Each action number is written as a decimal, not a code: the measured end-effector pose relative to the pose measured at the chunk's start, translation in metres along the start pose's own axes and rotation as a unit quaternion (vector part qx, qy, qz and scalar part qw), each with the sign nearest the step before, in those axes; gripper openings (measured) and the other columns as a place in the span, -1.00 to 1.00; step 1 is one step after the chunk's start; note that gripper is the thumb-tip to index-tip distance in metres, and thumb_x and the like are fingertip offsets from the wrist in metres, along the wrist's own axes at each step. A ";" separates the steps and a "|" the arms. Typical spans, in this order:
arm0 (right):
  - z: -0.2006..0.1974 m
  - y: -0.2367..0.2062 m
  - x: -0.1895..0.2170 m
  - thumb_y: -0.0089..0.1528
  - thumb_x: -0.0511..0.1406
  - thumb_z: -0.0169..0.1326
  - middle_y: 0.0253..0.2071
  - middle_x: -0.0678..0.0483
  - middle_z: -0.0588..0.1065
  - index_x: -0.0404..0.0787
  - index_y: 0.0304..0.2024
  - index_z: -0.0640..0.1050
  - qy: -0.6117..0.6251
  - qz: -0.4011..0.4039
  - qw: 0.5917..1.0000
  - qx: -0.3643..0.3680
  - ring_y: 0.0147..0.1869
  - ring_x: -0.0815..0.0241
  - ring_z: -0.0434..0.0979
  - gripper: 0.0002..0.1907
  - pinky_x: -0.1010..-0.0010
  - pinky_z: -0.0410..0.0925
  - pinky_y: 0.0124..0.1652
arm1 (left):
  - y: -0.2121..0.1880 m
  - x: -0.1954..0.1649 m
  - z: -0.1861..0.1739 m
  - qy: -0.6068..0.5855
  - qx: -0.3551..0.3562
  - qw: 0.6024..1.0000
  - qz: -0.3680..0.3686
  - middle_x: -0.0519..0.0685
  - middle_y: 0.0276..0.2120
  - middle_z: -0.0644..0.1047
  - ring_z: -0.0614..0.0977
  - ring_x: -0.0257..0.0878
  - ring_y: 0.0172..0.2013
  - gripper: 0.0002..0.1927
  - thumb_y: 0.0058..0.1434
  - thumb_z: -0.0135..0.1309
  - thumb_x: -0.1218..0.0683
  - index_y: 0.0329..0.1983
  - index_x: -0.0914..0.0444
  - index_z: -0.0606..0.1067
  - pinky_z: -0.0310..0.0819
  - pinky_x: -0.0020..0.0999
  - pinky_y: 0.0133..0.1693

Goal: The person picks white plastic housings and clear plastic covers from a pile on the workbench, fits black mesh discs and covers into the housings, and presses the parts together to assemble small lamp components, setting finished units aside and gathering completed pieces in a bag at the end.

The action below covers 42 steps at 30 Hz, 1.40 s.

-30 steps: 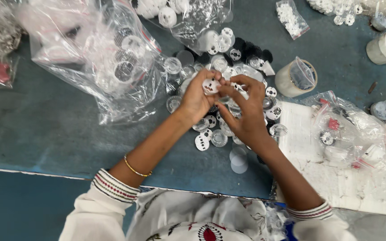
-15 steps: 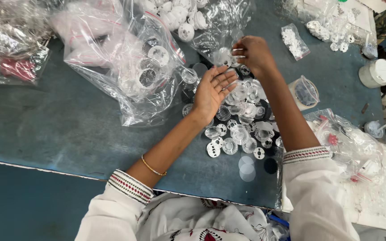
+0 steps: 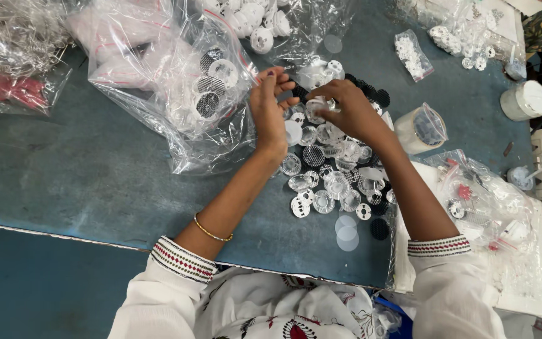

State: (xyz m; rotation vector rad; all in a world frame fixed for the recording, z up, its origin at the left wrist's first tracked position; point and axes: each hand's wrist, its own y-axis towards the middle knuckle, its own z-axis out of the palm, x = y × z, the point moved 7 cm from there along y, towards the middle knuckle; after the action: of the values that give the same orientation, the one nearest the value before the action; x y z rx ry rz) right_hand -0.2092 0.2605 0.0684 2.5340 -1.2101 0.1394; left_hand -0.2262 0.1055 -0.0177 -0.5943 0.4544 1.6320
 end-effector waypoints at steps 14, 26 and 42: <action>-0.015 0.076 -0.102 0.29 -0.51 0.02 -0.37 -0.05 0.60 -0.47 -0.10 0.65 0.297 0.345 0.883 -0.117 -0.44 0.25 0.59 -0.79 0.45 0.42 -0.46 | 0.010 -0.004 -0.005 0.006 -0.027 1.000 0.010 -0.07 -0.21 0.48 0.57 -0.34 -0.22 -0.67 0.41 -0.09 -0.05 -0.04 0.29 0.50 0.48 -0.41 -0.33; -0.035 0.057 -0.061 0.40 -0.40 -0.11 -0.10 0.02 0.64 -0.37 0.09 0.55 0.408 0.279 0.862 -0.110 -0.09 0.19 0.70 -0.71 0.37 0.56 -0.13 | 0.016 -0.005 0.003 0.037 0.025 0.999 0.029 -0.12 -0.32 0.50 0.55 -0.37 -0.35 -0.74 0.40 -0.07 -0.01 -0.16 0.26 0.51 0.38 -0.46 -0.42; -0.053 -0.220 0.098 0.31 -0.38 0.14 0.00 0.03 0.61 -0.20 0.04 0.61 0.193 0.295 0.921 -0.165 -0.03 0.24 0.62 -0.75 0.43 0.48 -0.09 | -0.166 -0.106 0.048 0.525 0.324 0.728 0.298 0.08 -0.15 0.50 0.55 0.04 -0.06 -0.85 0.28 0.12 0.26 -0.09 0.30 0.49 0.45 -0.11 -0.04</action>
State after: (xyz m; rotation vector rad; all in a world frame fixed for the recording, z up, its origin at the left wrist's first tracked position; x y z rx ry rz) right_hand 0.0251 0.3345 0.0850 1.6901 -1.6194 0.5008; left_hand -0.0584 0.0751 0.0917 -0.8309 2.1517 1.3913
